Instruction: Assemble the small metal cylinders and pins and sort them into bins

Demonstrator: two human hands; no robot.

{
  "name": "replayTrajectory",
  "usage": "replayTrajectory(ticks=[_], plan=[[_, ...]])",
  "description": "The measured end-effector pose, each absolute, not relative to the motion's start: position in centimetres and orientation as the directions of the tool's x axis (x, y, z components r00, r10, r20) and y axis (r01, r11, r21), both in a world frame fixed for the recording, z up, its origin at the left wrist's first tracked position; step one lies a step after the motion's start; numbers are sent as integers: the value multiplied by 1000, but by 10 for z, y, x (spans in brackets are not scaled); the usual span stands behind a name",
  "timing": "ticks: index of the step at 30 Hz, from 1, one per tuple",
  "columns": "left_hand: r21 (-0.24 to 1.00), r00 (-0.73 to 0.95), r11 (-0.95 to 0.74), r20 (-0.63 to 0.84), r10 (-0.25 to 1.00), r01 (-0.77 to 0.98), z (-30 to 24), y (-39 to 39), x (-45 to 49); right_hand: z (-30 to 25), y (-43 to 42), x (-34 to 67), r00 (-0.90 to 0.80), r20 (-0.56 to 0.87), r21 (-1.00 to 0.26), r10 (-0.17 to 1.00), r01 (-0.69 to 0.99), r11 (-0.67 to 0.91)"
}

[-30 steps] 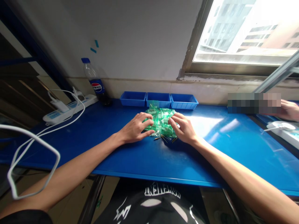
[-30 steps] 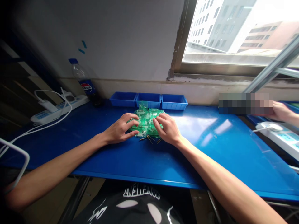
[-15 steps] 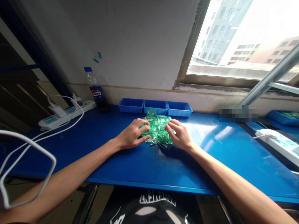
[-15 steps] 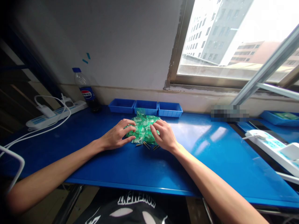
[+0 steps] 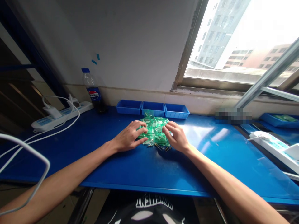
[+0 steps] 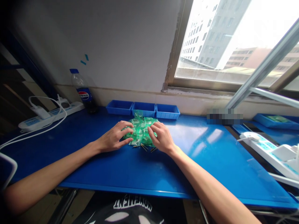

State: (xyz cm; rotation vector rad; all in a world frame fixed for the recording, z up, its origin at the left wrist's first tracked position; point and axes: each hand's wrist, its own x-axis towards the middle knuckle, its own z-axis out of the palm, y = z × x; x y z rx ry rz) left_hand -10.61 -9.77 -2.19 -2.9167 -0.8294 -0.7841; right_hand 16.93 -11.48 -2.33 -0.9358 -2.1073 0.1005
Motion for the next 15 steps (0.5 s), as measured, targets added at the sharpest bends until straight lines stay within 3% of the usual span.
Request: replayTrajectory(ticks=[15], plan=[[138, 727, -852, 464, 506, 505, -22, -99, -105, -25, -114, 171, -392, 631, -374, 669, 601, 706]])
